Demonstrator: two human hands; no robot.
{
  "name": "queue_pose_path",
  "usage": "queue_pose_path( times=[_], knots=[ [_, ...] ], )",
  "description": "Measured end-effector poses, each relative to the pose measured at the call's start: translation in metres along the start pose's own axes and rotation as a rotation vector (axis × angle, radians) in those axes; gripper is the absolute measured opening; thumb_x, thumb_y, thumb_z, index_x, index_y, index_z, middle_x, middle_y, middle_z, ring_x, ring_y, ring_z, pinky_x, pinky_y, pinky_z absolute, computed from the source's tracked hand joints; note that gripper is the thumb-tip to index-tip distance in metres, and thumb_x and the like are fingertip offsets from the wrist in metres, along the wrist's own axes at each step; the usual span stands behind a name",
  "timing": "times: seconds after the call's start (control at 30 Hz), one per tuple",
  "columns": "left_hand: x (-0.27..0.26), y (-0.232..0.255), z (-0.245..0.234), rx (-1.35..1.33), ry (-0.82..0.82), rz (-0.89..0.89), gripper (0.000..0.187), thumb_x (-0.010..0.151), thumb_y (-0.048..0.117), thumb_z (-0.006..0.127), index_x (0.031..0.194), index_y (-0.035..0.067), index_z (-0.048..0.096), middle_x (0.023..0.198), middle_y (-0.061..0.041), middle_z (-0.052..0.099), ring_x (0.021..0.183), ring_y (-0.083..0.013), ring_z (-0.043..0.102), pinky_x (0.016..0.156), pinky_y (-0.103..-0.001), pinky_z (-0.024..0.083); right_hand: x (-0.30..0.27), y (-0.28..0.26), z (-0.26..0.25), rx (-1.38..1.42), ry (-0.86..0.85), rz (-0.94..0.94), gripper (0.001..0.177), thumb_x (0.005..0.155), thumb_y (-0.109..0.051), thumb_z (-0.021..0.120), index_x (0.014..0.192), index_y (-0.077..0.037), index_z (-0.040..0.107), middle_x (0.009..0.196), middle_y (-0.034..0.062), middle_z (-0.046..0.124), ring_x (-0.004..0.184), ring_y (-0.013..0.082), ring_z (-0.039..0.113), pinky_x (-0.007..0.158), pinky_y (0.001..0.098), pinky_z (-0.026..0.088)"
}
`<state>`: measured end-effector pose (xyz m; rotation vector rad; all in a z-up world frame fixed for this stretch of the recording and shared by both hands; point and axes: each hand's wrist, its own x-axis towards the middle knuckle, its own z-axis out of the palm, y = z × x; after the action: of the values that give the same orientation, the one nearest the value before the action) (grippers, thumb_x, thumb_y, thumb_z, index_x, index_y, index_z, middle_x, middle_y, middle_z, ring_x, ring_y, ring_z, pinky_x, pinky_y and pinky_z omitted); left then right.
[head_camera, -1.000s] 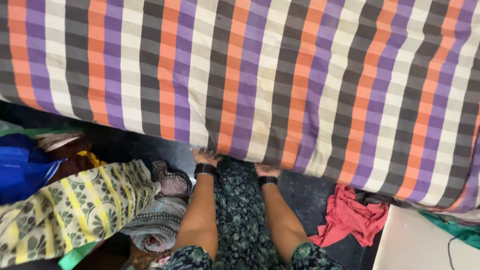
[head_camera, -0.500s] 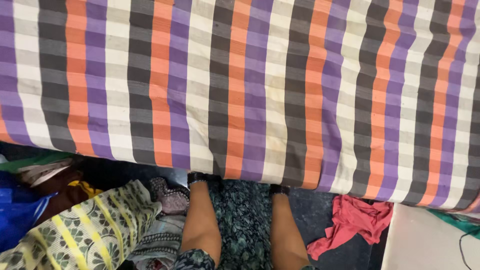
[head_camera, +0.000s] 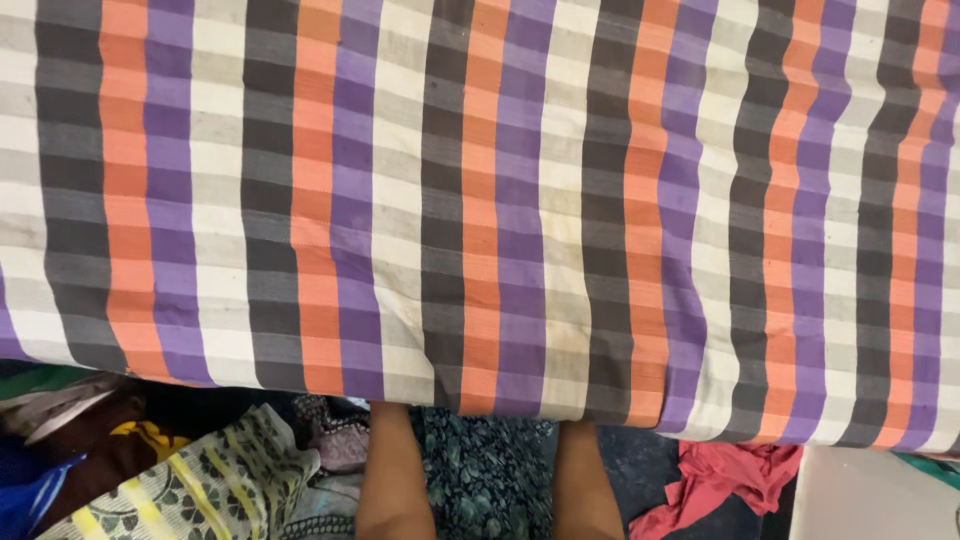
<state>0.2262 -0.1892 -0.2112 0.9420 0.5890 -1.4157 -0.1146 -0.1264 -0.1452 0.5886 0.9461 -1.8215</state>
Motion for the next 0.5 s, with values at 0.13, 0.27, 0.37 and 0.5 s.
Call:
queue_pose_path(
  times=[0.13, 0.27, 0.37, 0.5],
  knots=[
    [-0.003, -0.001, 0.005, -0.014, 0.006, -0.001, 0.084, 0.094, 0.073, 0.034, 0.152, 0.013, 0.044, 0.154, -0.015, 0.048, 0.140, -0.0383, 0.046, 0.116, -0.059, 0.036, 0.000, 0.001, 0.007, -0.008, 0.003, -0.005, 0.072, 0.096, -0.060, 0.030, 0.153, -0.020, 0.050, 0.156, 0.0090, 0.050, 0.146, 0.0327, 0.042, 0.118, 0.0638, 0.028],
    [-0.001, -0.002, 0.004, -0.017, 0.011, -0.016, 0.082, 0.095, 0.072, 0.036, 0.151, 0.013, 0.044, 0.153, -0.015, 0.048, 0.140, -0.0383, 0.046, 0.116, -0.059, 0.036, -0.003, 0.001, 0.001, -0.010, 0.020, -0.002, 0.073, 0.096, -0.060, 0.029, 0.153, -0.020, 0.049, 0.156, 0.0089, 0.050, 0.147, 0.0319, 0.041, 0.119, 0.0640, 0.027],
    [-0.008, -0.004, -0.002, -0.012, 0.022, -0.024, 0.081, 0.096, 0.070, 0.036, 0.151, 0.012, 0.044, 0.153, -0.015, 0.049, 0.139, -0.0382, 0.047, 0.116, -0.060, 0.036, -0.014, 0.000, -0.006, -0.018, 0.045, 0.005, 0.073, 0.096, -0.060, 0.029, 0.154, -0.020, 0.049, 0.156, 0.0089, 0.050, 0.147, 0.0314, 0.041, 0.119, 0.0641, 0.026],
    [-0.012, 0.000, 0.007, -0.012, 0.014, -0.021, 0.078, 0.097, 0.069, 0.037, 0.151, 0.012, 0.044, 0.152, -0.015, 0.049, 0.139, -0.0382, 0.047, 0.116, -0.060, 0.035, -0.022, 0.006, 0.002, -0.030, 0.053, 0.019, 0.073, 0.096, -0.059, 0.028, 0.154, -0.020, 0.048, 0.156, 0.0088, 0.049, 0.148, 0.0307, 0.040, 0.120, 0.0643, 0.025]
  ],
)
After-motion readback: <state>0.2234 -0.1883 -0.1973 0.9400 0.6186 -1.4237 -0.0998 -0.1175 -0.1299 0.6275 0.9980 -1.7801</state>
